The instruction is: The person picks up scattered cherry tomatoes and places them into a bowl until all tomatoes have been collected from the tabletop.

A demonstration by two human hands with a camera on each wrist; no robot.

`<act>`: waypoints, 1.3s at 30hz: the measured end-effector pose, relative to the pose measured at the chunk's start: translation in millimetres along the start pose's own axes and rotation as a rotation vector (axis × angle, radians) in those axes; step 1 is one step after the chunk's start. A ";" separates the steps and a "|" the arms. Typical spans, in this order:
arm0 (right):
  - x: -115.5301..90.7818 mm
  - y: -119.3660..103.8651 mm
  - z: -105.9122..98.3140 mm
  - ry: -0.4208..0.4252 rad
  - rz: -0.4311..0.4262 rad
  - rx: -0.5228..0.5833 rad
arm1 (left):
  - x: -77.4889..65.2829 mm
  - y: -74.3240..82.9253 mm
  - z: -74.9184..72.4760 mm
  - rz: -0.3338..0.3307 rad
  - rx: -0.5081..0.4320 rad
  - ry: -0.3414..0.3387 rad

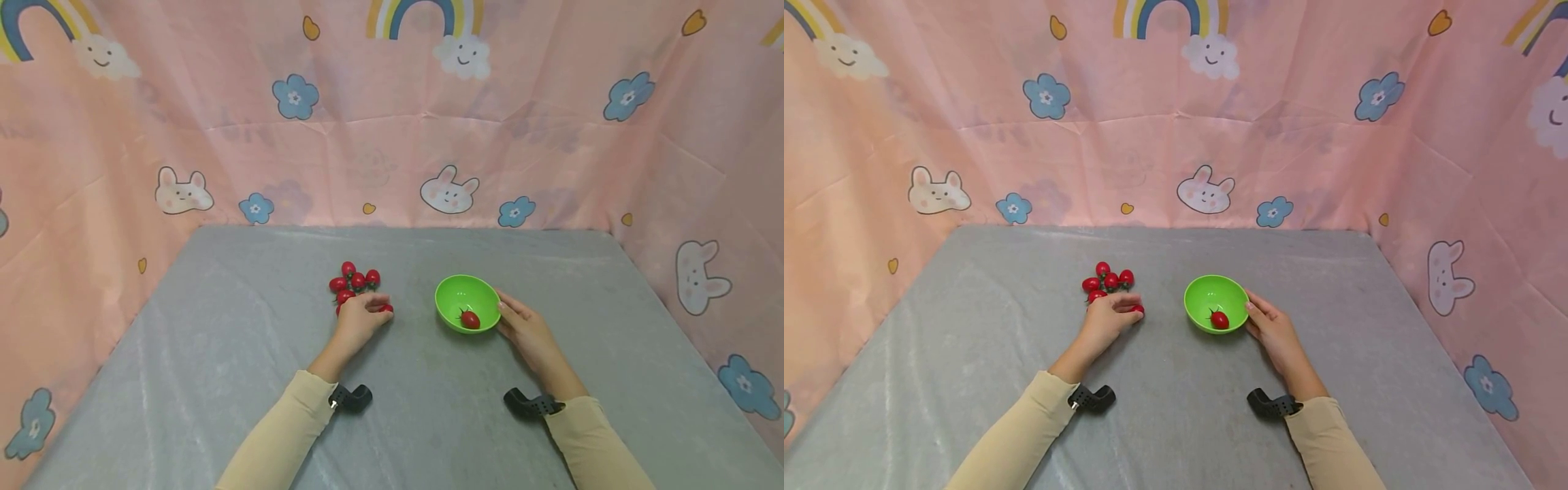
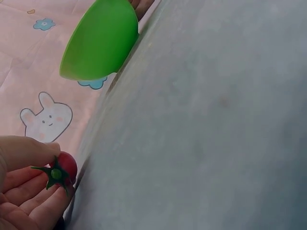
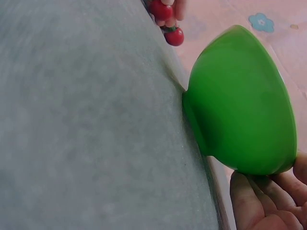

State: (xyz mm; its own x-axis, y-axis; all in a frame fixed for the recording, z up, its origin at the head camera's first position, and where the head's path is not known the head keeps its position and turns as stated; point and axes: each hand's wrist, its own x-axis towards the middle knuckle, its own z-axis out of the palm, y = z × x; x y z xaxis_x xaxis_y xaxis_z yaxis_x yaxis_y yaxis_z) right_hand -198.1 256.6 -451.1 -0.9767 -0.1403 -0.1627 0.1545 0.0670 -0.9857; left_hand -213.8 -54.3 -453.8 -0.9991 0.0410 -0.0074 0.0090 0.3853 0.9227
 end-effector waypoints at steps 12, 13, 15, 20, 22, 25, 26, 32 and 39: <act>0.7 2.0 0.0 -0.005 -0.019 0.013 | -0.5 12.0 -5.8 -0.071 -0.065 -0.003; 0.5 1.7 0.0 -0.004 -0.016 0.013 | -0.3 13.2 -6.2 -0.071 -0.069 -0.005; 0.1 0.8 -0.2 -0.005 -0.011 0.008 | 0.2 15.6 -6.5 -0.071 -0.080 -0.010; -1.0 -1.2 -0.1 -0.005 0.000 -0.001 | 2.9 23.1 -6.0 -0.062 -0.087 -0.014; -1.2 -1.0 0.0 -0.003 0.002 -0.002 | 3.8 27.2 -5.9 -0.056 -0.083 -0.011; -1.3 -0.2 -0.1 -0.003 -0.002 -0.001 | 4.3 32.7 -6.0 -0.061 -0.081 -0.002; -1.2 0.1 -0.1 -0.003 -0.003 0.000 | 4.3 34.1 -6.0 -0.056 -0.078 0.002; -0.6 1.0 0.1 -0.006 -0.003 0.016 | 4.0 40.7 -5.2 -0.057 -0.075 0.015; -1.0 1.5 -0.3 -0.002 -0.004 0.008 | 5.1 45.7 -3.3 -0.043 -0.094 0.009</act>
State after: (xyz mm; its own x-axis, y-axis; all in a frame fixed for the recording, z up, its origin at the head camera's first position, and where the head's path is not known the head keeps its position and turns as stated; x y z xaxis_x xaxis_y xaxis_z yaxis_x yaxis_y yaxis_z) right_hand -196.9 257.2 -452.5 -0.9770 -0.1425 -0.1584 0.1515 0.0580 -0.9868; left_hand -218.6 -39.5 -410.4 -0.9988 0.0177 -0.0447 -0.0374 0.2988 0.9536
